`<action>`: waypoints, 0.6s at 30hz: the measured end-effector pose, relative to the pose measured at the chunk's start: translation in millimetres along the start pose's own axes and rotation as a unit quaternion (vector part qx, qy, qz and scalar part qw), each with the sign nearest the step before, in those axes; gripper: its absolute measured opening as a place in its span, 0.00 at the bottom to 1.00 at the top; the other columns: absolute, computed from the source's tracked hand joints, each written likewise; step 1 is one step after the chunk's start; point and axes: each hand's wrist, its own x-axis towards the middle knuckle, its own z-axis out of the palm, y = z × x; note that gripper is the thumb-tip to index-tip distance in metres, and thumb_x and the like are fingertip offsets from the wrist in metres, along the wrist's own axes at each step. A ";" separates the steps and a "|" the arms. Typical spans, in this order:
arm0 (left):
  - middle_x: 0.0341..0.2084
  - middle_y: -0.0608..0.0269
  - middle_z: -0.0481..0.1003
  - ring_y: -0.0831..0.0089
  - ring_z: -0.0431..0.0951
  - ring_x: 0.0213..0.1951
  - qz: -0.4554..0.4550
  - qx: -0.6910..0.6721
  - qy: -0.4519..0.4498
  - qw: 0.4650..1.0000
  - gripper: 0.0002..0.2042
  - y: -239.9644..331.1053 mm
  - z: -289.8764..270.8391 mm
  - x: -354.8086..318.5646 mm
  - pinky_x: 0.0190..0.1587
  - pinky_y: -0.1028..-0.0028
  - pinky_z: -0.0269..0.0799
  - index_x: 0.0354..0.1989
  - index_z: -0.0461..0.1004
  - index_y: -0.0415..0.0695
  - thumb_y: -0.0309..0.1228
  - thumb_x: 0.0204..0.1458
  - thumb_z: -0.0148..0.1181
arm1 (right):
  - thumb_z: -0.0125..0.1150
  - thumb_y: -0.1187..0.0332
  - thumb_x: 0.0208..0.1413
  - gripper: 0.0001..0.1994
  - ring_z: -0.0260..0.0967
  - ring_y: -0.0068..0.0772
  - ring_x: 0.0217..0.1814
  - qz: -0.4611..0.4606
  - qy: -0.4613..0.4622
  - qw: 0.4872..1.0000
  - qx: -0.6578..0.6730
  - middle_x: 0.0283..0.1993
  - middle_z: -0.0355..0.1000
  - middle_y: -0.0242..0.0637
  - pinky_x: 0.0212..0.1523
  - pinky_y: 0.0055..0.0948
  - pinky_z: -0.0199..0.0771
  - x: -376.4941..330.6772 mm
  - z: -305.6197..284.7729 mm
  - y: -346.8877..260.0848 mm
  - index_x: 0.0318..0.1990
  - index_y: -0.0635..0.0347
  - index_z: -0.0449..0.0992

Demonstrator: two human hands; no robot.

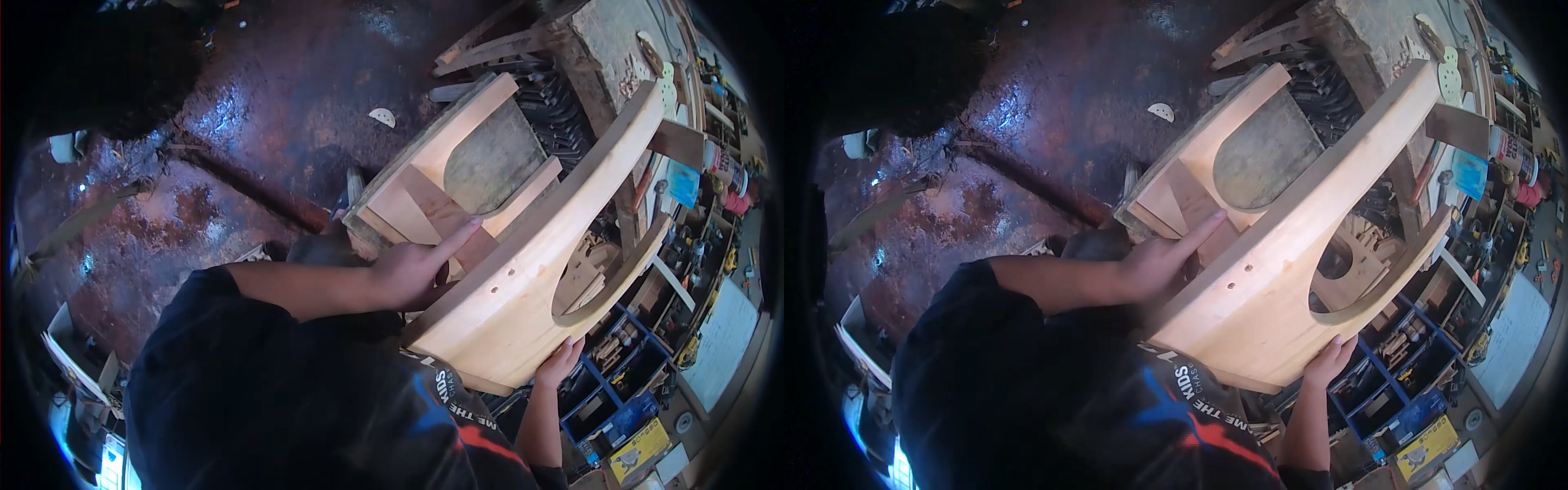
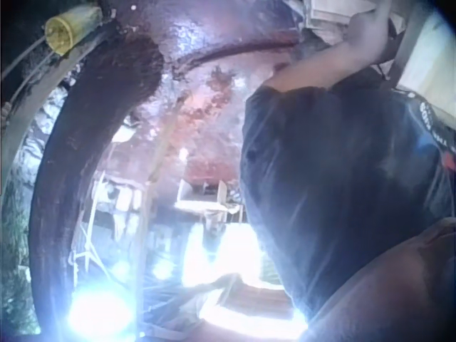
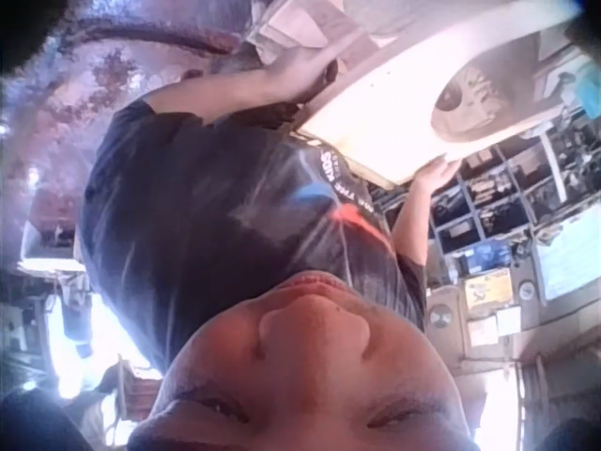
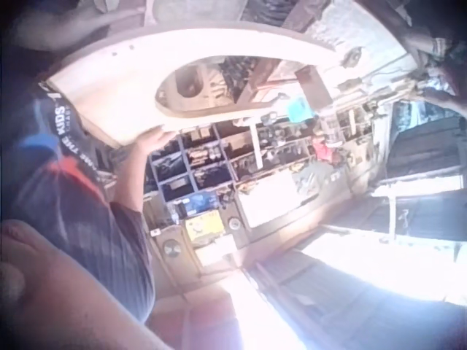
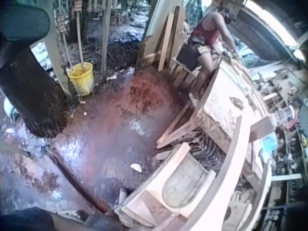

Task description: The person applies wood glue to the joints of a wooden frame, inserts wooden dowels into pre-drilled holes, and hammers the pieces together. They also wipe away excess glue with a cloth and smooth the wooden surfaces by hand.

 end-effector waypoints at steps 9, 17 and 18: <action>0.19 0.75 0.63 0.83 0.63 0.22 -0.033 -0.248 0.029 0.968 0.30 23.3 -61.1 6.5 0.29 0.78 0.63 0.75 0.64 0.45 0.21 0.63 0.55 | 0.47 0.67 0.70 0.24 0.66 0.39 0.65 -0.003 0.024 0.999 -0.036 0.65 0.68 0.49 0.67 0.37 0.64 5.0 17.2 -19.9 0.69 0.72 0.62; 0.20 0.79 0.63 0.84 0.61 0.22 0.021 -0.223 -0.102 0.969 0.25 71.4 -79.7 7.6 0.28 0.79 0.57 0.69 0.70 0.48 0.33 0.62 0.59 | 0.60 0.64 0.66 0.21 0.76 0.40 0.53 -0.024 0.115 0.988 -0.099 0.53 0.79 0.49 0.59 0.36 0.72 -3.0 21.8 -31.2 0.60 0.69 0.72; 0.20 0.78 0.63 0.84 0.62 0.22 -0.016 -0.261 -0.085 0.962 0.26 54.8 -73.0 1.5 0.28 0.79 0.58 0.71 0.67 0.48 0.33 0.63 0.58 | 0.64 0.63 0.63 0.24 0.77 0.43 0.55 -0.002 0.131 0.986 -0.105 0.54 0.79 0.50 0.59 0.37 0.74 0.3 30.2 -24.6 0.62 0.68 0.72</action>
